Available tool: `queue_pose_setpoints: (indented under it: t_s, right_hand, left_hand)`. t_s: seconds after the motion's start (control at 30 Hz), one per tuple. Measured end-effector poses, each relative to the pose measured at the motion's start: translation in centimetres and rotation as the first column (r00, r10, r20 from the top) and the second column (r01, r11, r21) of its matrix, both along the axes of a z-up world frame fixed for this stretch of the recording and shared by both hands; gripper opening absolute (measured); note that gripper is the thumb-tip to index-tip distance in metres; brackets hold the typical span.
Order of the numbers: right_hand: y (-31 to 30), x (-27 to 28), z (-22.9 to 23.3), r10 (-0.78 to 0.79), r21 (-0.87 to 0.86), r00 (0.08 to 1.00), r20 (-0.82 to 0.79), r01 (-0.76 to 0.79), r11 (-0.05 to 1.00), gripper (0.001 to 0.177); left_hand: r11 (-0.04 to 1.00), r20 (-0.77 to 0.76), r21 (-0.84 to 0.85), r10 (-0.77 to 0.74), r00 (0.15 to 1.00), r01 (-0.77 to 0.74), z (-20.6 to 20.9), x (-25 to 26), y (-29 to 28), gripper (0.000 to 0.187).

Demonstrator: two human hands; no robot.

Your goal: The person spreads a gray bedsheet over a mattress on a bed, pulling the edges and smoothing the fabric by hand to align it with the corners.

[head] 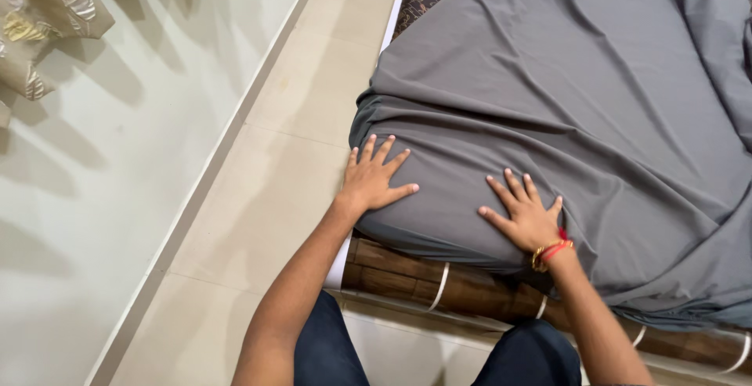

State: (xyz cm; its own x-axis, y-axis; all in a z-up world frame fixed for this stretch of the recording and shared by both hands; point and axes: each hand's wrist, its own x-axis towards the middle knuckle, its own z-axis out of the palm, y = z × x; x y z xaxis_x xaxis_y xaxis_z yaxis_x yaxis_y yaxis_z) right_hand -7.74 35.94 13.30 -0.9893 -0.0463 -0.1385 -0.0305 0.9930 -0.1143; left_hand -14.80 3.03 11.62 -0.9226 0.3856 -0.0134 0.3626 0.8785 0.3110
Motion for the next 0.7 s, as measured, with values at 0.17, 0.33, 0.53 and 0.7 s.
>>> queue_pose_setpoints:
  t_s: [0.17, 0.33, 0.53, 0.7]
  right_hand:
    - [1.6, -0.3, 0.3, 0.069, -0.037, 0.997, -0.017, -0.069, 0.997, 0.077]
    - [1.3, 5.9, 0.5, 0.061, -0.07, 0.819, -0.57, -0.122, 0.99, 0.056]
    - [-6.6, 17.6, -7.4, -0.305, -0.774, 0.919, -0.248, 0.001, 0.633, 0.02]
    - [-9.6, 16.9, -12.4, -0.292, -0.683, 0.862, 0.415, 0.083, -0.726, 0.051]
  left_hand:
    - [0.996, -0.082, 0.006, 0.087, 0.993, -0.087, -0.3, 0.8, 0.2, 0.085]
    - [0.997, -0.356, -0.067, -0.061, 0.933, 0.04, -0.9, 5.4, 0.7, 0.084]
    - [0.946, -0.645, -0.188, -0.321, 0.694, 0.263, -4.7, 11.6, 2.4, 0.094]
    - [0.968, -0.792, -0.097, -0.216, 0.571, 0.231, -8.6, 10.5, 3.7, 0.082]
